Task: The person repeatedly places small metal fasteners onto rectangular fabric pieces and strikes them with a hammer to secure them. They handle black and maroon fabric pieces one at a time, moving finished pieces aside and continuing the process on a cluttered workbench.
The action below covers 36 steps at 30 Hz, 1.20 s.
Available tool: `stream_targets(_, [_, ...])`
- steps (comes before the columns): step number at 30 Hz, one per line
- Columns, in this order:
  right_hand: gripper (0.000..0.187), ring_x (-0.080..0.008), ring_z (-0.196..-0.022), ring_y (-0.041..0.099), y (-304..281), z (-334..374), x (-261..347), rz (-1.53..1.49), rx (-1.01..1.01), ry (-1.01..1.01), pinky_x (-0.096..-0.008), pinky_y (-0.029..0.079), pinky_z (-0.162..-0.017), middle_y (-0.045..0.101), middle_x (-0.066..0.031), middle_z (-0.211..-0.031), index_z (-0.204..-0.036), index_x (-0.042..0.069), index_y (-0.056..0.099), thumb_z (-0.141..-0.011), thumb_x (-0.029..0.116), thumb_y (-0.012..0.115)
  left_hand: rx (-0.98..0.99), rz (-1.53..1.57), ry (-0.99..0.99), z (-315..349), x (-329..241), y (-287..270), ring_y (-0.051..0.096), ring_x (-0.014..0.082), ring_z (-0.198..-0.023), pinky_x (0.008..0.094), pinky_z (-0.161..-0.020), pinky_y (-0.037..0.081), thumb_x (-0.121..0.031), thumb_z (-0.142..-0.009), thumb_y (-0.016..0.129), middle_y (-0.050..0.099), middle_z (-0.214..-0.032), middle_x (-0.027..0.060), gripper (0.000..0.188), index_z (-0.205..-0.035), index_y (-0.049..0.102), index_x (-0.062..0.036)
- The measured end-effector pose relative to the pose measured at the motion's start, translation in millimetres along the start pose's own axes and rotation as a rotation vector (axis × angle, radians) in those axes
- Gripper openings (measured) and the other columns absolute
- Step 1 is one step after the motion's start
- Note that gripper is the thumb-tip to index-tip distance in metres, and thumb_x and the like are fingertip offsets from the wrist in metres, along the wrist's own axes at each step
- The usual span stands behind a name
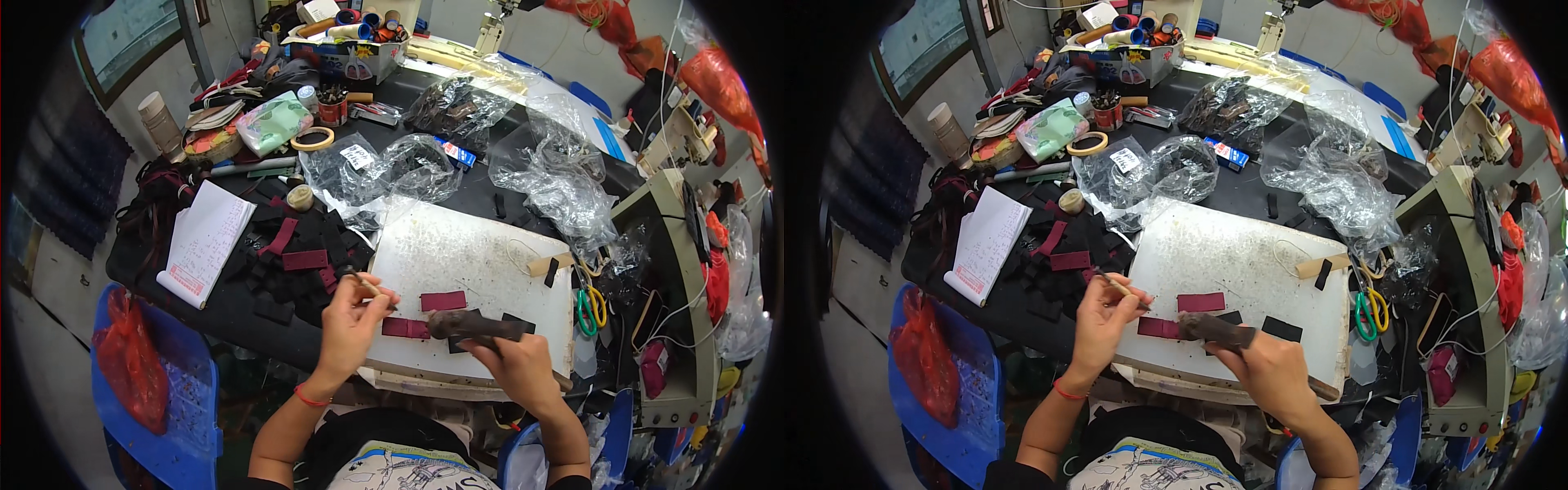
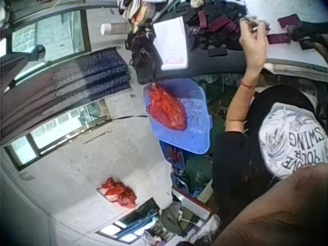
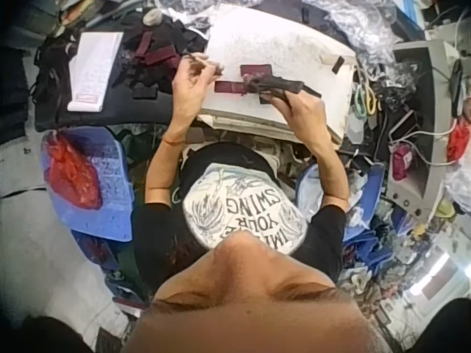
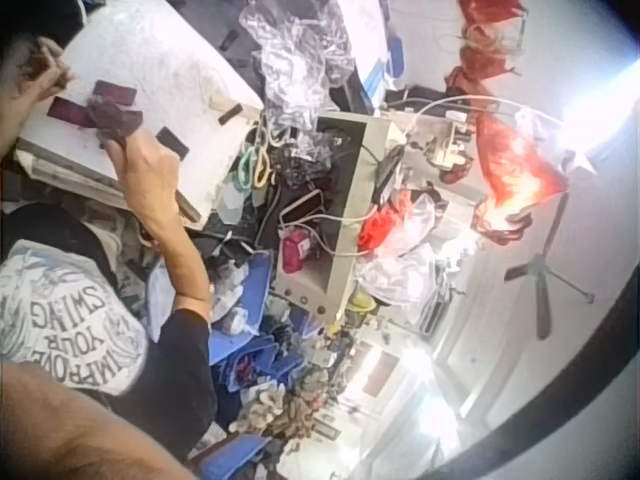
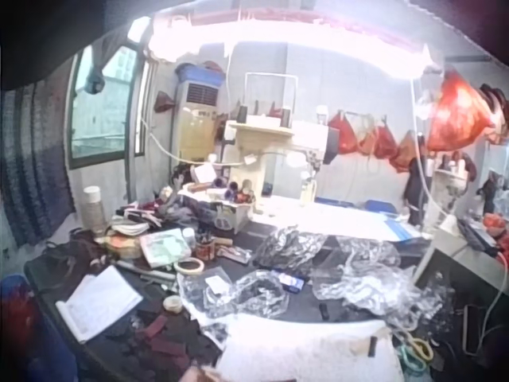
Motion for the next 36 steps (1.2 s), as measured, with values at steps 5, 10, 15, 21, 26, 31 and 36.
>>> stream_targets(5, [0.032, -0.0284, -0.047, 0.057, 28.8, -15.2, 13.9, 0.01, 0.16, -0.034, -0.0373, 0.042, -0.041, 0.059, -0.0104, -0.061, -0.078, 0.005, 0.054, -0.085, 0.032, 0.069, 0.051, -0.002, -0.066, 11.7, 0.4, -14.0, 0.064, 0.0189, -0.099, 0.0299, -0.085, 0.054, -0.008, -0.098, 0.051, 0.062, -0.104, 0.0105, 0.02, -0.116, 0.046, 0.0004])
stream_targets(10, [0.034, -0.0294, -0.046, 0.058, 37.9, -21.9, 16.8, 0.115, 0.291, -0.028, -0.0388, 0.042, -0.04, 0.058, -0.0107, -0.057, -0.076, 0.006, 0.05, -0.087, 0.034, 0.066, 0.105, -0.094, -0.1, 9.0, 4.0, -15.1, 0.064, 0.0189, -0.1, 0.0304, -0.085, 0.055, -0.006, -0.097, 0.051, 0.062, -0.103, 0.0101, 0.019, -0.115, 0.048, 0.0013])
stream_targets(15, [0.035, -0.0298, -0.045, 0.057, 35.7, -26.1, 20.2, 0.118, 0.313, -0.019, -0.0394, 0.042, -0.04, 0.058, -0.011, -0.056, -0.074, 0.005, 0.05, -0.087, 0.033, 0.067, 0.142, -0.154, -0.093, 7.4, 2.6, -15.4, 0.065, 0.0185, -0.098, 0.0316, -0.087, 0.055, -0.003, -0.096, 0.05, 0.064, -0.099, 0.0098, 0.018, -0.113, 0.049, 0.0016])
stream_targets(21, [0.032, -0.03, -0.046, 0.058, 35.3, -21.5, 12.5, 0.045, 0.226, -0.035, -0.0383, 0.043, -0.041, 0.057, -0.0111, -0.057, -0.074, 0.004, 0.056, -0.084, 0.031, 0.07, 0.2, -0.343, 0.082, 8.3, -5.3, -9.1, 0.067, 0.0158, -0.091, 0.0299, -0.081, 0.054, -0.002, -0.094, 0.055, 0.066, -0.095, 0.0097, 0.013, -0.107, 0.054, 0.0009])
stream_targets(26, [0.024, -0.0197, -0.048, 0.06, -28.4, -44.2, 35.1, -0.112, -0.076, -0.078, -0.0311, 0.045, -0.044, 0.061, -0.0117, -0.066, -0.09, -0.004, 0.065, -0.081, 0.017, 0.074, 0.231, -0.63, 0.268, 15.7, -20.3, -3.6, 0.068, 0.0298, -0.083, 0.034, -0.072, 0.055, 0.002, -0.089, 0.059, 0.065, -0.094, 0.0151, 0.015, -0.103, 0.056, 0.0005])
stream_targets(31, [0.021, -0.0249, -0.052, 0.06, -25.5, -36.6, 36.2, -0.234, -0.149, -0.084, -0.0331, 0.047, -0.048, 0.06, -0.0122, -0.065, -0.082, -0.002, 0.058, -0.085, 0.015, 0.068, 0.313, -0.774, 0.52, 24.8, -25.1, 10.4, 0.064, 0.0401, -0.078, 0.0431, -0.063, 0.054, 0.0, -0.088, 0.056, 0.062, -0.093, 0.0206, 0.025, -0.112, 0.051, -0.0006])
stream_targets(36, [0.032, -0.0285, -0.045, 0.057, 0.2, -51.1, 28.0, 0.129, 0.165, -0.027, -0.0383, 0.042, -0.041, 0.056, -0.0094, -0.058, -0.076, 0.006, 0.054, -0.083, 0.033, 0.071, 0.111, -0.675, 0.371, 20.9, -19.6, -0.9, 0.068, 0.0267, -0.081, 0.0345, -0.066, 0.055, -0.001, -0.091, 0.058, 0.065, -0.092, 0.0146, 0.017, -0.106, 0.054, 0.0022])
Point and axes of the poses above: each hand's wrist, its own z-axis away from the middle knuckle, its own y-axis out of the palm, x = y × z, the point moved 5 cm from there along -z, towards the middle knuckle
